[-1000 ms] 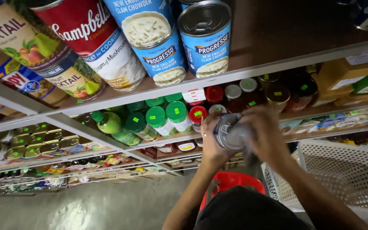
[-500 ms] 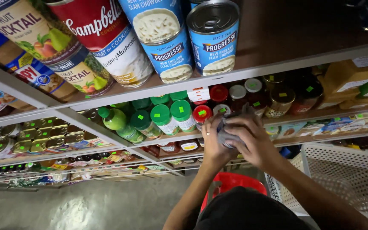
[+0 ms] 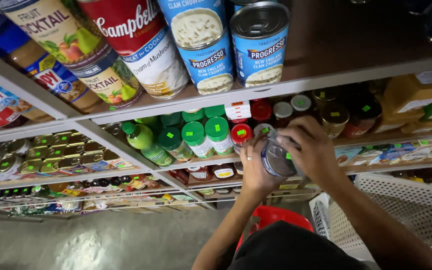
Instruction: Wiping dust off canned goods and organizing them on the grocery store shelves.
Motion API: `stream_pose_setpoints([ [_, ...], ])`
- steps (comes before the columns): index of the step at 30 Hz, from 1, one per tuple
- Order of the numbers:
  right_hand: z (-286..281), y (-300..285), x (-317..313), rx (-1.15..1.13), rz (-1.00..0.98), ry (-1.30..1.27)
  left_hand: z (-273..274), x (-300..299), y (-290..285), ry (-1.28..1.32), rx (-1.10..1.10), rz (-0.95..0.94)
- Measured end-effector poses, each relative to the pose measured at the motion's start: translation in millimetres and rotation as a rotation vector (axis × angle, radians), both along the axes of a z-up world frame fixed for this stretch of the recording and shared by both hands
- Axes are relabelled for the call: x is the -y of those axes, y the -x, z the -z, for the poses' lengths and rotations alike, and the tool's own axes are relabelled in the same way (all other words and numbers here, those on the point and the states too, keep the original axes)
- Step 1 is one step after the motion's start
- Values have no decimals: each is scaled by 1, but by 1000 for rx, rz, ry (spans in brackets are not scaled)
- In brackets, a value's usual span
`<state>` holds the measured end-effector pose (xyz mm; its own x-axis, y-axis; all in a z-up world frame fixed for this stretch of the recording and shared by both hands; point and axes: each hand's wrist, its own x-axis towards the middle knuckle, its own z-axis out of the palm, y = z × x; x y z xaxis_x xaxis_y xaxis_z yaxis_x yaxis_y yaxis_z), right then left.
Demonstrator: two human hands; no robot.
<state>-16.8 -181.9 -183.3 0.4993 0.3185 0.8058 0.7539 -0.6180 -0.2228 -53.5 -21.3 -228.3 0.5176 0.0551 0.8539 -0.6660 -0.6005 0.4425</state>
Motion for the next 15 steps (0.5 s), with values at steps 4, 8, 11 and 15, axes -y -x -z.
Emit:
stream_pose_setpoints([
  [4,5,27,-15,-81,-109,37,20,-10,-18,-38,-53,-4],
  [8,-23,66,-13,-7,-72,198,29,-26,-25,130,-134,47],
  [11,-13,51,29,-590,-75,239,-6,-31,-8,250,-167,99],
  [15,-47,30,15,-118,-17,-45,-2,-31,-15,135,-121,70],
])
